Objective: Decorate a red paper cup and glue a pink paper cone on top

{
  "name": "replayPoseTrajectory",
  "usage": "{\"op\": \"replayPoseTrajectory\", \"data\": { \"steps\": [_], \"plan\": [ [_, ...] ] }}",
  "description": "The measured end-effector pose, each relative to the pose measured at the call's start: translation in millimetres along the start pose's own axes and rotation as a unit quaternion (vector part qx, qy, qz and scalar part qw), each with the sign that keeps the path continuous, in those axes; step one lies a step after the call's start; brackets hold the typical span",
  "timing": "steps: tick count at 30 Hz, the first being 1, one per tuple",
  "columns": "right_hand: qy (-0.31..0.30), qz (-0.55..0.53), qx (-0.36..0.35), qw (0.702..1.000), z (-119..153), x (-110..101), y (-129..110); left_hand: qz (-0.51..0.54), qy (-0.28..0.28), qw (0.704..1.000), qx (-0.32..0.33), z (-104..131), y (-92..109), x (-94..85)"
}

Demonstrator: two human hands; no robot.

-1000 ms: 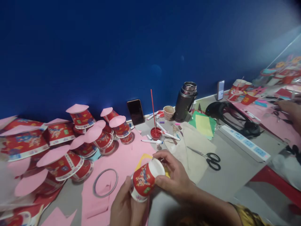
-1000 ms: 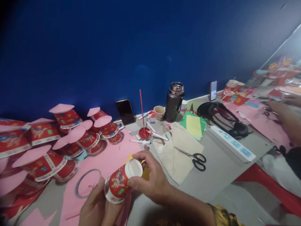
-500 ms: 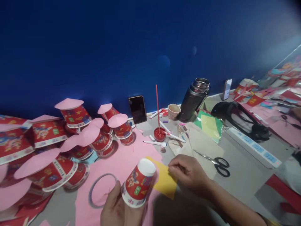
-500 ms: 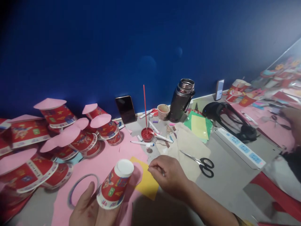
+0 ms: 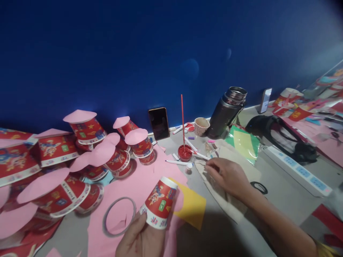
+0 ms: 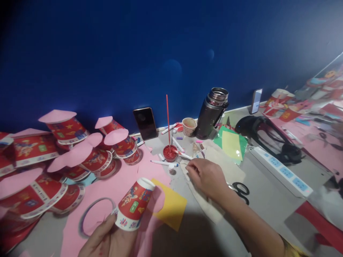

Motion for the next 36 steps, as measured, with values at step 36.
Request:
{"op": "replayPoseTrajectory", "data": {
  "steps": [36],
  "plan": [
    [-0.02,-0.192,-0.137,0.972,-11,22,-51,-0.041,0.094,0.995,0.017,1,3,60.7]
  ]
}}
Point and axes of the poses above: each hand's wrist, its own z-axis away from the middle knuckle, its own x-axis out of the palm, y = z × x, the point moved 7 cm from there along -z, towards the middle knuckle, and after that the axes turned 6 degrees about -y, right-handed, at the moved point
